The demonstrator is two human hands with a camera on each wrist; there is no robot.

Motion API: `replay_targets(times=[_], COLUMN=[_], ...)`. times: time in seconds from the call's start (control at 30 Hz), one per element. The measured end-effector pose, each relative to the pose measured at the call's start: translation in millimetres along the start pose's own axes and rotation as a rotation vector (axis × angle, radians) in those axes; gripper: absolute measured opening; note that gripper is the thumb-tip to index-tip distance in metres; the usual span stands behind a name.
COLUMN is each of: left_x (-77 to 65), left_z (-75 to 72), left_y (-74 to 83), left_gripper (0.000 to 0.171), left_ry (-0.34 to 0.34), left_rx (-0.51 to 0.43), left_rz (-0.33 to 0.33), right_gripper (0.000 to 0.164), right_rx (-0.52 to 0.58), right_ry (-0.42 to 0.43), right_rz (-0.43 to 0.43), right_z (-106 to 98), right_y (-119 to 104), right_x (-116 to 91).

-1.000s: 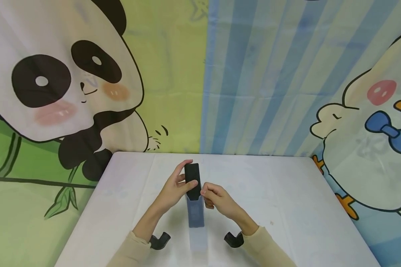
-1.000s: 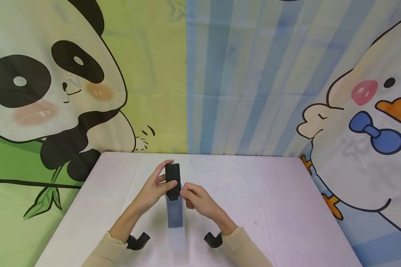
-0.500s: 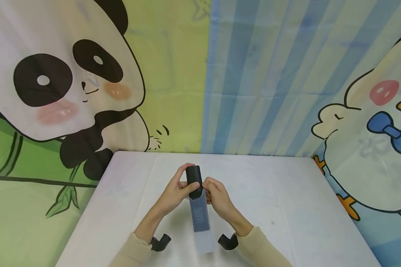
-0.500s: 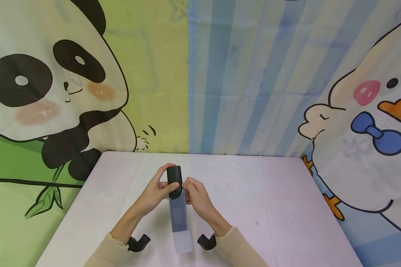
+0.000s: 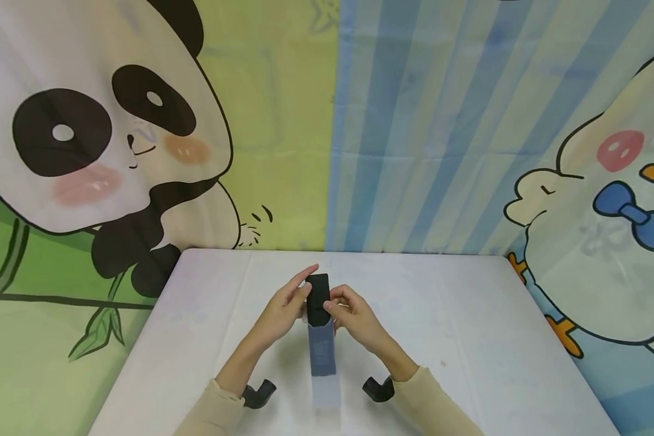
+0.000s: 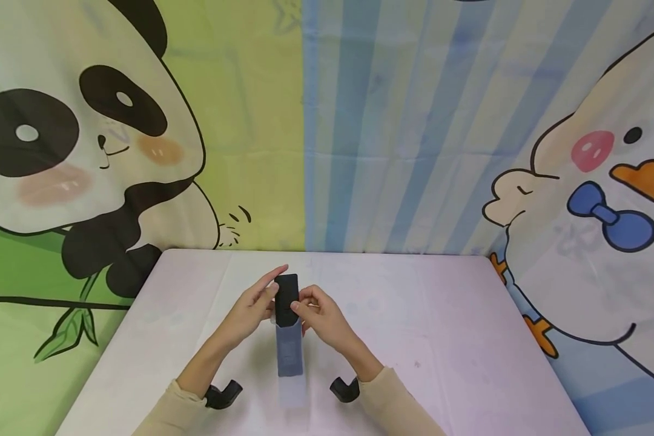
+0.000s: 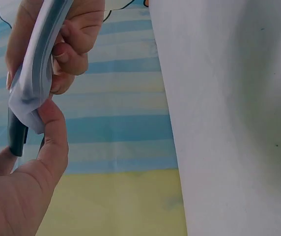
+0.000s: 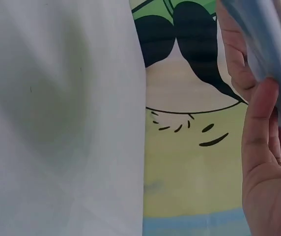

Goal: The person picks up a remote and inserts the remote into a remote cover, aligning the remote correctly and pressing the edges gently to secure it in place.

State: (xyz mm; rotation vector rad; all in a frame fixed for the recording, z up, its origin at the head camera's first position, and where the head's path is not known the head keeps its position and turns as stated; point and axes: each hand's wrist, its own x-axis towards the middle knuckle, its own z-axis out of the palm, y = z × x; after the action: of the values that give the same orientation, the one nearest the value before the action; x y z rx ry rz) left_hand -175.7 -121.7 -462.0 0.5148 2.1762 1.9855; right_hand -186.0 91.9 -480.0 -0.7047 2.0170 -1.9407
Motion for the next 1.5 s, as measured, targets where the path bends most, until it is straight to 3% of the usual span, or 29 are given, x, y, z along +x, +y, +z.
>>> replay_targets(times=[0.17, 0.33, 0.4, 0.47, 0.57, 0.67, 0.87, 1.0, 1.2, 1.33, 1.5], left_x=[0.4, -1.6, -5.0, -8.9, -13.1, -14.5, -11.8, -8.7, -2.0, -1.6, -3.8], left_z=[2.8, 5.9, 5.8, 5.9, 7.0, 8.9, 13.1, 12.6, 9.3, 10.0, 12.2], left_y=[3.5, -0.7, -6.4, -12.4, -19.5, -22.7, -19.5, -11.3, -1.1, 0.8, -0.2], left_gripper=[0.051, 0.052, 0.042, 0.033, 0.025, 0.022, 0.021, 0.021, 0.020, 0.019, 0.022], left_ry=[0.022, 0.130, 0.118, 0.064, -0.038, -0.076, -0.006, 0.061, 0.107, 0.104, 0.035], left_rx=[0.027, 0.009, 0.012, 0.035, 0.025, -0.045, -0.177, -0.198, -0.219, -0.230, -0.113], left_rz=[-0.036, -0.076, -0.091, -0.091, -0.051, -0.005, 0.055, 0.076, 0.112, 0.093, 0.052], right_gripper=[0.028, 0.028, 0.028, 0.028, 0.029, 0.030, 0.028, 0.029, 0.033, 0.033, 0.027], right_rx=[0.002, 0.065, 0.092, 0.094, 0.095, 0.110, 0.082, 0.089, 0.087, 0.090, 0.104], right_ry=[0.000, 0.050, 0.087, 0.115, 0.121, 0.093, 0.022, -0.030, -0.050, -0.052, 0.025], right_rz=[0.018, 0.035, 0.056, 0.073, 0.082, 0.070, -0.002, -0.038, -0.059, -0.050, -0.076], right_z=[-2, -7, -8, -9, -9, -9, -13, -15, -14, -13, -16], right_y=[-2, -4, -5, -6, -6, -6, -13, -20, -29, -30, -26], right_x=[2, 3, 2, 3, 3, 3, 5, 8, 8, 5, -1])
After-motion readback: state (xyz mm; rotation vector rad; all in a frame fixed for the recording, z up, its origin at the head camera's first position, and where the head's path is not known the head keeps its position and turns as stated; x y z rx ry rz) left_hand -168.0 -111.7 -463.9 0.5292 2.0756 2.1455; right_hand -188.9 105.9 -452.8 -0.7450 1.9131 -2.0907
